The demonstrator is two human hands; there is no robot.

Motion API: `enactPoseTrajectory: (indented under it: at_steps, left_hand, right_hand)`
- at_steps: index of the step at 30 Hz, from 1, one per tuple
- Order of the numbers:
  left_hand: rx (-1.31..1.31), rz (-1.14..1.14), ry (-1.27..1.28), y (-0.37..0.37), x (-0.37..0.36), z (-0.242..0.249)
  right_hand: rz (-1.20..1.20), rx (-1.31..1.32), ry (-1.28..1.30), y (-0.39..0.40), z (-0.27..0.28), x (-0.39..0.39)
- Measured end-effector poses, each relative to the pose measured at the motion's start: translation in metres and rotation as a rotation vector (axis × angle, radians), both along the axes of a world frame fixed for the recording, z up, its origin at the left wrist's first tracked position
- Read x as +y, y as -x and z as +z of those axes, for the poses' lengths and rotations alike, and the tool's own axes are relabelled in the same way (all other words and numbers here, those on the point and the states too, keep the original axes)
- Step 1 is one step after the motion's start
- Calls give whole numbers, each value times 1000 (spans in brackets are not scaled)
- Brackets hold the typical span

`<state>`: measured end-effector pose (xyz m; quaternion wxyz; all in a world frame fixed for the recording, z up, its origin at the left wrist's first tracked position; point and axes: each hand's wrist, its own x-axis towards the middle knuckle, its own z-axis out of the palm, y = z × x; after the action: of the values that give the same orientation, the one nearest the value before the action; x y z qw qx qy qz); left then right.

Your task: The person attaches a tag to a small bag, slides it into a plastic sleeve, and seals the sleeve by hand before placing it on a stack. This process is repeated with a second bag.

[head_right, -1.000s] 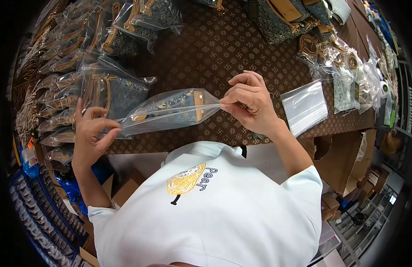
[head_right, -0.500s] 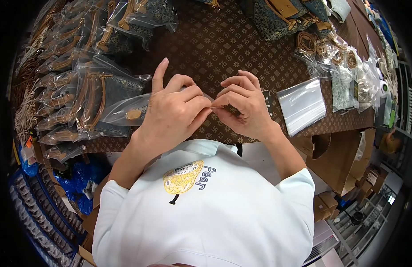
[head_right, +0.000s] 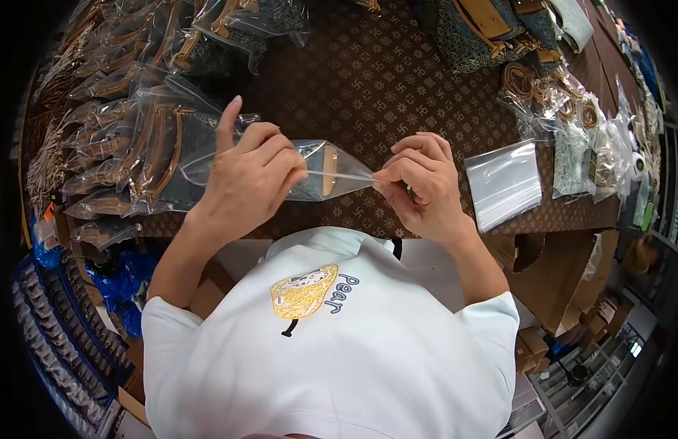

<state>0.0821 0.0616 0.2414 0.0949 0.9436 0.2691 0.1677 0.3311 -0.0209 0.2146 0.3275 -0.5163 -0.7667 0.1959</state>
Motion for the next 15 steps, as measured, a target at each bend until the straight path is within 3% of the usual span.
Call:
enactPoseTrajectory:
  at_steps: [5, 7, 10, 15]
  left_hand:
    - [-14, -8, -92, -11, -11, -2]
    - [29, -43, -185, -16, -12, -5]
    - [-17, -52, -78, 2, -9, -9]
    - [7, 50, -104, 34, 2, 4]
  right_hand:
    - [-105, -90, -74, 40, 22, 15]
    - [-31, -120, -87, 44, 10, 19]
    - [66, -149, -117, 50, 10, 19]
    - [50, -148, -56, 43, 13, 19]
